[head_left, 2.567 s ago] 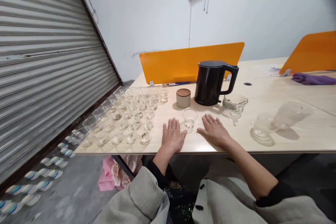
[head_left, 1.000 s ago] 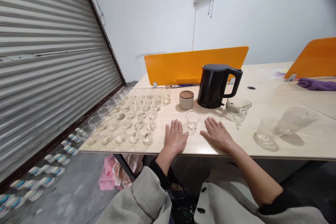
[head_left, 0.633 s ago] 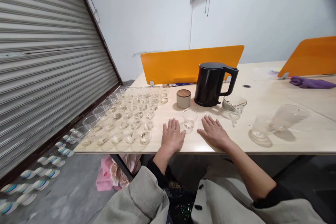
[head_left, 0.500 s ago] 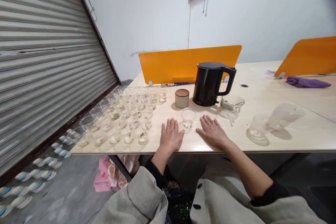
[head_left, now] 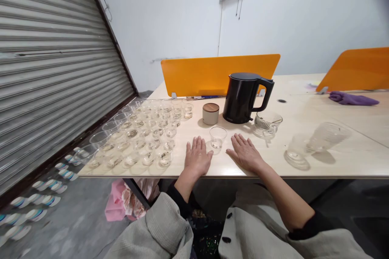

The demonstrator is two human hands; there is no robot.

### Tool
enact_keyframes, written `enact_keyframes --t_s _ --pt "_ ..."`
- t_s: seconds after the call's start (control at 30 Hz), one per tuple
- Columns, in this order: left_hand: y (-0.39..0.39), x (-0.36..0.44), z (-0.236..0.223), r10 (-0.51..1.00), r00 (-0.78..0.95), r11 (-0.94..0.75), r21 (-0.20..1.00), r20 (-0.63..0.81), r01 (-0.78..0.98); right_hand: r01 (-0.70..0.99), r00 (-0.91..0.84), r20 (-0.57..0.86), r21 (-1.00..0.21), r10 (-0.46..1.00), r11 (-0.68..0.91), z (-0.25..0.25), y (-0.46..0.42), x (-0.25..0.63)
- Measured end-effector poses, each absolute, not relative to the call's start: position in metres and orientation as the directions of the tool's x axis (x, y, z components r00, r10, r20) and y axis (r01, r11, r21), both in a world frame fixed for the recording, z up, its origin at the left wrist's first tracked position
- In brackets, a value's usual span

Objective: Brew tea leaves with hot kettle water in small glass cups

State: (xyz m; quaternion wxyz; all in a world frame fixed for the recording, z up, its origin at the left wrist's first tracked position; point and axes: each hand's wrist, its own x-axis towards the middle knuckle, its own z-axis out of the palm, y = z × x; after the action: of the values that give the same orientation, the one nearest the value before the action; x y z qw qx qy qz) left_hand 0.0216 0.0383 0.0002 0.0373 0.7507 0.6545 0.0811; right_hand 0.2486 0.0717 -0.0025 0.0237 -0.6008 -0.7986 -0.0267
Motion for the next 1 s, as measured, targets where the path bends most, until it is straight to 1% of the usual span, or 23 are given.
enact_keyframes --t_s 0.17,0.27,0.37,0.5,0.6,0.7,0.8,1.0 --pt "0.039 0.022 0.0 0.988 0.134 -0.146 0.169 0.079 0.975 0.96 -0.279 0.086 -0.013 0.957 0.281 -0.005 0.073 0.25" --pt "0.039 0.022 -0.001 0.986 0.133 -0.149 0.169 0.099 0.974 0.949 -0.291 0.132 -0.084 0.948 0.303 -0.007 0.074 0.253" --pt "0.037 0.021 -0.001 0.978 0.144 -0.17 0.177 0.151 0.97 0.904 -0.295 0.241 -0.244 0.925 0.352 -0.007 0.08 0.256" --pt "0.028 0.018 -0.002 0.962 0.099 -0.156 0.219 0.253 0.963 0.774 -0.204 0.338 -0.519 0.919 0.363 -0.007 0.093 0.246" --pt "0.016 0.013 -0.004 0.941 0.08 -0.166 0.241 0.328 0.956 0.642 -0.177 0.357 -0.664 0.917 0.382 -0.007 0.104 0.226" --pt "0.007 0.007 -0.008 0.922 0.09 -0.193 0.245 0.378 0.95 0.512 -0.155 0.316 -0.785 0.936 0.349 -0.007 0.113 0.206" --pt "0.003 0.004 -0.012 0.904 0.102 -0.222 0.25 0.416 0.942 0.461 -0.116 0.303 -0.827 0.946 0.322 -0.005 0.12 0.191" --pt "0.003 0.005 -0.011 0.871 0.133 -0.297 0.293 0.473 0.909 0.49 -0.137 0.364 -0.783 0.921 0.382 0.017 0.147 0.147"
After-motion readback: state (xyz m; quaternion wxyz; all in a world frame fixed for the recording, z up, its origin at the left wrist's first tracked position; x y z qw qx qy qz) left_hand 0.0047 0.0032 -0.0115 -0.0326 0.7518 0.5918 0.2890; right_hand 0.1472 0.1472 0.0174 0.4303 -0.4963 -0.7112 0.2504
